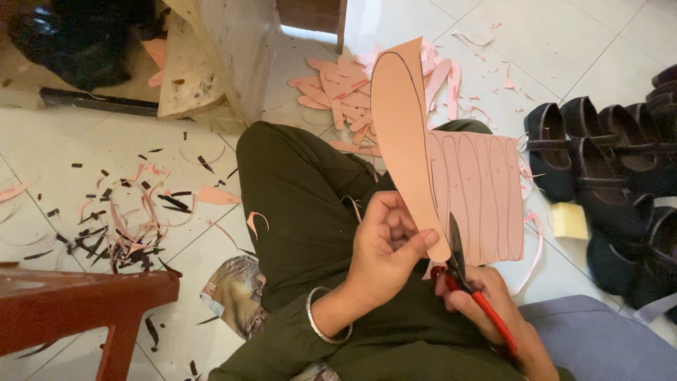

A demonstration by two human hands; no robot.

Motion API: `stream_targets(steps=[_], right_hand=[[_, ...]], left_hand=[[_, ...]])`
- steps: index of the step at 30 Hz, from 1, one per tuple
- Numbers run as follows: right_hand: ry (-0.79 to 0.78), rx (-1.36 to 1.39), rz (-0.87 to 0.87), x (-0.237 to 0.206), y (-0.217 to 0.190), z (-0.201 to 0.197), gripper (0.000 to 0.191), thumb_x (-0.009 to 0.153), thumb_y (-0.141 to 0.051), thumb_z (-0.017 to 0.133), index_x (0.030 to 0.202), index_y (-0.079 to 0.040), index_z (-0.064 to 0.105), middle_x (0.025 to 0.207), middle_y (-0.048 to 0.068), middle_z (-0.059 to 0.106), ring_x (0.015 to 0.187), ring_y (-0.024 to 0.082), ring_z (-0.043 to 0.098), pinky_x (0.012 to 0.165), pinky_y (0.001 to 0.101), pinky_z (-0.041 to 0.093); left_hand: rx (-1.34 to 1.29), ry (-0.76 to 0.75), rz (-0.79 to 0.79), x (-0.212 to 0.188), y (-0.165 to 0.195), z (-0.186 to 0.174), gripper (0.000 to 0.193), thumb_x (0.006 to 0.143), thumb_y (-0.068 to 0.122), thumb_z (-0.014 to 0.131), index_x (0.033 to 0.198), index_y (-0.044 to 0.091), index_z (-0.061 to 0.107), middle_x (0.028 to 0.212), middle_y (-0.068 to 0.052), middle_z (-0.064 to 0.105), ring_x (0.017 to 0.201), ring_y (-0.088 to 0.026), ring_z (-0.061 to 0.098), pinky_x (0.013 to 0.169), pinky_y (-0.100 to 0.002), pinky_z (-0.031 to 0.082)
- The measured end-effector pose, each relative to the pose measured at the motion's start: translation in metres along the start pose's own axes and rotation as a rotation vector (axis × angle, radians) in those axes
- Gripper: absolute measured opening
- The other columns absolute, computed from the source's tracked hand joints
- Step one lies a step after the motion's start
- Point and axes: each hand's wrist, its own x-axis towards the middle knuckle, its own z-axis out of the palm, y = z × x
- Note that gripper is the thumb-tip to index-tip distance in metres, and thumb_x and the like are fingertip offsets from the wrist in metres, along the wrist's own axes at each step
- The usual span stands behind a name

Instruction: The person sits on the floor and cuts out pink insole-shaped pieces from a large sheet marked with outlines, using scissors. They trim along the drawn curves, separate each finished piece, and add it to a pile of already cut pieces beside them.

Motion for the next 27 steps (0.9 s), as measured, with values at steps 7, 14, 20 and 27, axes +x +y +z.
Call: stream_targets(steps=[7, 14, 20, 27], right_hand=[[0.006, -0.035, 0.058, -0.004, 0.017, -0.001, 0.050, 0.087, -0.051, 0.067, 0.081, -0.002, 0.067, 0.063, 0.003, 0.062, 0.056, 0.012, 0.057, 0.053, 0.0282, 0.045], [-0.012, -0.084, 0.120, 0.002, -0.004, 0.003, 0.040, 0.077, -0.037, 0.067, 0.096, -0.002, 0.072, 0.071, 0.002, 0.065, 0.062, 0.011, 0.059, 0.057, 0.0274, 0.049], [-0.021, -0.121, 0.052, 0.004, -0.026, 0.002, 0.030, 0.081, -0.031, 0.069, 0.092, -0.003, 0.070, 0.084, 0.003, 0.070, 0.079, 0.011, 0.062, 0.071, 0.0269, 0.050], [0.019, -0.181, 0.057, 0.009, -0.022, 0.007, 0.021, 0.082, -0.024, 0.069, 0.082, -0.003, 0.066, 0.072, 0.002, 0.063, 0.068, 0.012, 0.056, 0.065, 0.0280, 0.049]], left_hand=[[-0.035, 0.014, -0.018, 0.001, -0.002, -0.001, 0.036, 0.098, -0.002, 0.068, 0.124, 0.001, 0.044, 0.100, -0.007, 0.067, 0.087, -0.009, 0.067, 0.074, -0.023, 0.057], [-0.060, 0.032, -0.009, -0.001, -0.006, -0.010, 0.016, 0.105, 0.011, 0.068, 0.107, 0.001, 0.055, 0.096, -0.004, 0.070, 0.083, -0.007, 0.066, 0.072, -0.022, 0.055], [-0.018, 0.007, -0.083, -0.001, -0.014, -0.012, 0.017, 0.101, 0.014, 0.070, 0.098, 0.001, 0.060, 0.089, -0.004, 0.072, 0.076, -0.006, 0.068, 0.064, -0.022, 0.057], [-0.058, -0.008, -0.127, 0.000, -0.015, -0.014, 0.015, 0.100, 0.012, 0.072, 0.097, 0.001, 0.062, 0.090, -0.006, 0.073, 0.076, -0.008, 0.069, 0.064, -0.022, 0.057]])
